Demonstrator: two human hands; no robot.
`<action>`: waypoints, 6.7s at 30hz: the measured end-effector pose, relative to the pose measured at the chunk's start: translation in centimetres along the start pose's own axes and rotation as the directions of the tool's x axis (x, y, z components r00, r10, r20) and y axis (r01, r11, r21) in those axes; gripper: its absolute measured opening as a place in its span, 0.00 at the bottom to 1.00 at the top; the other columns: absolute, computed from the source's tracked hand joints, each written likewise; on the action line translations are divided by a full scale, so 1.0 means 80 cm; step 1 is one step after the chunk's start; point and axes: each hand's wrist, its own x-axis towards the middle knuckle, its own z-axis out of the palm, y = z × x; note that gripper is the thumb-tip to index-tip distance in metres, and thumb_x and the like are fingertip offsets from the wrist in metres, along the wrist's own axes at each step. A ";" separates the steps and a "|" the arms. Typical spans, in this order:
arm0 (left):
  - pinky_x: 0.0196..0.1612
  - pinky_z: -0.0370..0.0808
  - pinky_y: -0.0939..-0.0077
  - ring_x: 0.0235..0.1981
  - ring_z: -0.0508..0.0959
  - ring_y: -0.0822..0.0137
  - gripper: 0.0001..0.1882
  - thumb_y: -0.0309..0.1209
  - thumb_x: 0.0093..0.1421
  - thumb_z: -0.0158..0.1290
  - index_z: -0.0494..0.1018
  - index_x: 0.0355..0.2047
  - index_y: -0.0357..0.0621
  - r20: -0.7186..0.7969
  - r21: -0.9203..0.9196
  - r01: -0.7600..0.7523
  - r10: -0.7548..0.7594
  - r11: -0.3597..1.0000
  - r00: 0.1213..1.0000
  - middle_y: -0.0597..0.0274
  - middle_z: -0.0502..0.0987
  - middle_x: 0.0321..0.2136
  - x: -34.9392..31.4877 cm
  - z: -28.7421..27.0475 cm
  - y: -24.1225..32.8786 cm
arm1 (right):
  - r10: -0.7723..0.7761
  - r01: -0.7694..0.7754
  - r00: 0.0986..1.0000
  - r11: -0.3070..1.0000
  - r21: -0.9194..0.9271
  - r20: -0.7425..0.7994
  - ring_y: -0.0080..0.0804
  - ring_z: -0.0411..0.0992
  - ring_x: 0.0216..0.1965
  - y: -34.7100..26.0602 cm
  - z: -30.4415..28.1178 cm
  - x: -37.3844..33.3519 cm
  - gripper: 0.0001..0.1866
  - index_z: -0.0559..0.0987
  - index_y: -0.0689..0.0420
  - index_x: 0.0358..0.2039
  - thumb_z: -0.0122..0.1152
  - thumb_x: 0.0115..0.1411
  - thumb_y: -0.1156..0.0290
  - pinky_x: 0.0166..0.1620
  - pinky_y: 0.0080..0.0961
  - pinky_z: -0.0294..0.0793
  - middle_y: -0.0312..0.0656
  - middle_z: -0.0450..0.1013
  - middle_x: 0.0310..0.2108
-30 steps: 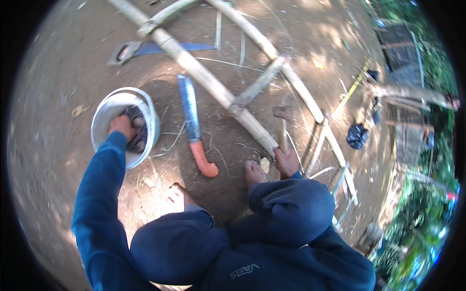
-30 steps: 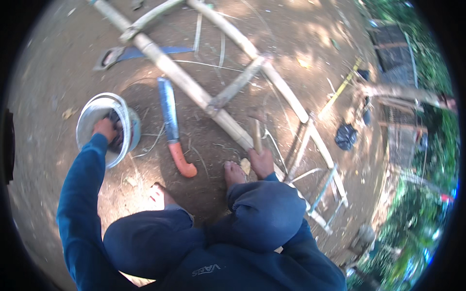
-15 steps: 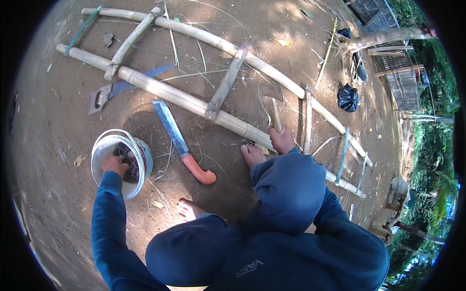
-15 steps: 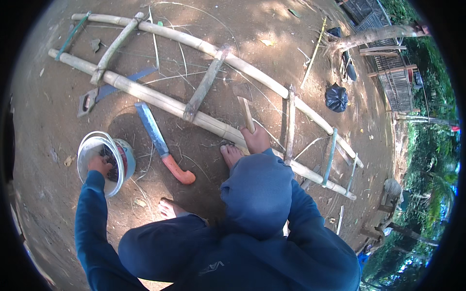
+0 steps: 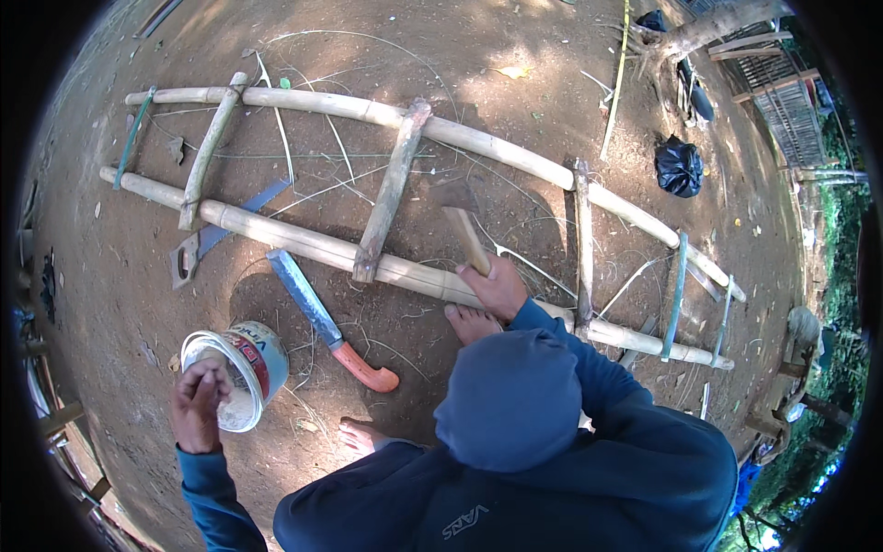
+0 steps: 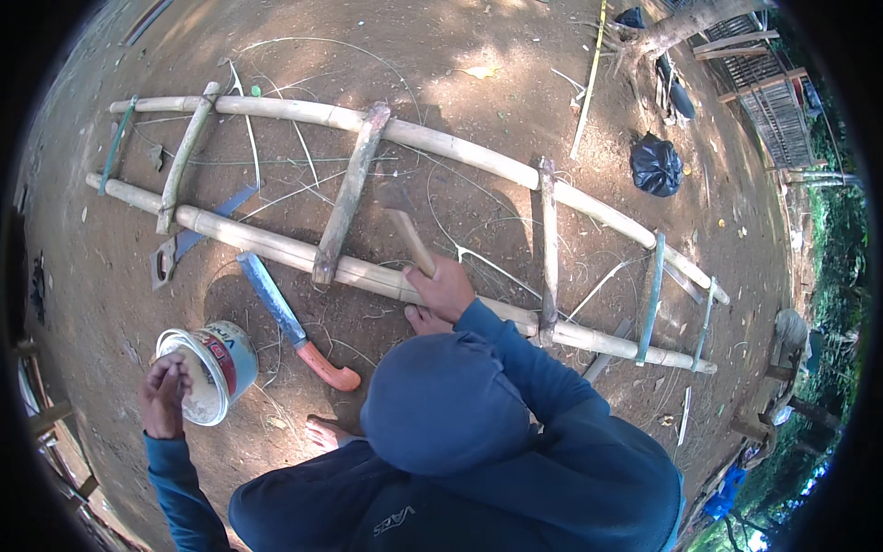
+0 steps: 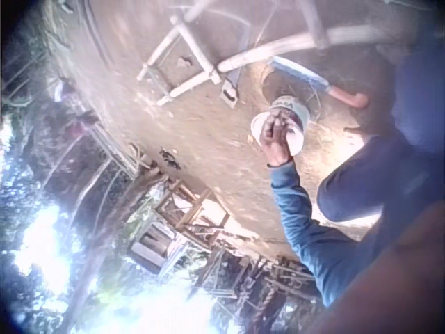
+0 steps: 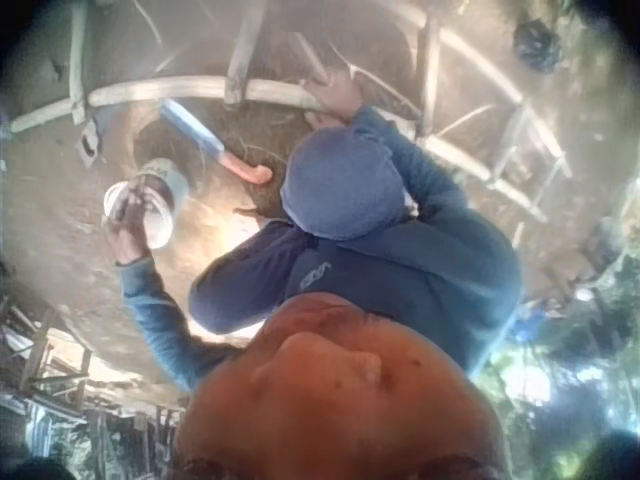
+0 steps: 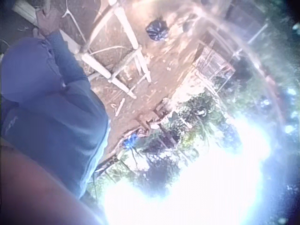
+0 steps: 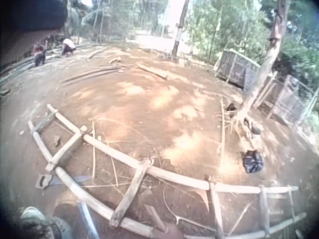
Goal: The person is assembling a wooden ladder-like structure on the ground. They use a hammer to drive nails into the joints of the wooden frame, securing the crossbars to the side rails. The person occasionally reaches into a bucket to retrieve nails.
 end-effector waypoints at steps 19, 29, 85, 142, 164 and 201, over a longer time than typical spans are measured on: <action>0.35 0.74 0.76 0.29 0.79 0.66 0.06 0.19 0.53 0.57 0.78 0.33 0.35 0.434 0.464 -0.560 0.375 0.686 0.819 0.54 0.78 0.29 0.227 0.513 -0.005 | -0.212 0.214 0.976 0.928 0.304 -0.040 0.44 0.78 0.28 0.022 -0.086 0.182 0.12 0.75 0.60 0.35 0.62 0.57 0.65 0.30 0.33 0.72 0.52 0.75 0.24; 0.42 0.74 0.77 0.34 0.77 0.73 0.09 0.27 0.59 0.59 0.80 0.38 0.36 0.096 -0.063 -0.439 0.443 0.896 0.891 0.63 0.81 0.32 0.410 0.577 -0.007 | 0.179 -0.113 0.981 0.848 0.518 -0.080 0.18 0.65 0.24 0.059 -0.140 0.244 0.10 0.75 0.59 0.35 0.60 0.61 0.65 0.28 0.22 0.67 0.33 0.69 0.22; 0.43 0.75 0.74 0.35 0.81 0.66 0.09 0.28 0.56 0.60 0.82 0.37 0.41 -0.206 0.130 -0.535 0.550 0.835 0.809 0.53 0.82 0.33 0.546 0.608 -0.026 | -0.084 0.092 0.995 0.986 0.140 -0.059 0.44 0.70 0.19 0.030 -0.126 0.366 0.26 0.69 0.63 0.43 0.43 0.68 0.48 0.28 0.38 0.67 0.50 0.67 0.17; 0.38 0.77 0.76 0.31 0.80 0.71 0.07 0.25 0.58 0.57 0.81 0.35 0.36 -0.204 0.078 -0.558 0.561 0.826 0.802 0.58 0.82 0.30 0.537 0.638 -0.018 | -0.070 0.073 0.996 0.995 0.074 -0.047 0.54 0.72 0.22 0.033 -0.164 0.372 0.28 0.69 0.63 0.39 0.42 0.67 0.45 0.29 0.43 0.68 0.54 0.68 0.17; 0.43 0.76 0.66 0.36 0.81 0.55 0.06 0.25 0.54 0.59 0.80 0.33 0.40 -0.093 0.477 -0.696 0.818 0.537 0.568 0.53 0.81 0.32 0.544 0.618 -0.021 | -0.397 0.410 0.912 0.895 0.175 -0.108 0.63 0.73 0.27 -0.057 -0.150 0.366 0.24 0.68 0.64 0.41 0.45 0.67 0.51 0.31 0.49 0.70 0.60 0.72 0.21; 0.38 0.74 0.46 0.32 0.78 0.36 0.23 0.47 0.60 0.52 0.64 0.40 0.38 0.054 0.788 -0.174 0.215 0.590 0.975 0.34 0.77 0.26 0.461 0.549 -0.040 | -0.637 0.659 0.729 0.752 0.003 -0.251 0.44 0.70 0.19 -0.070 -0.127 0.343 0.19 0.70 0.62 0.37 0.50 0.66 0.56 0.27 0.38 0.67 0.54 0.68 0.17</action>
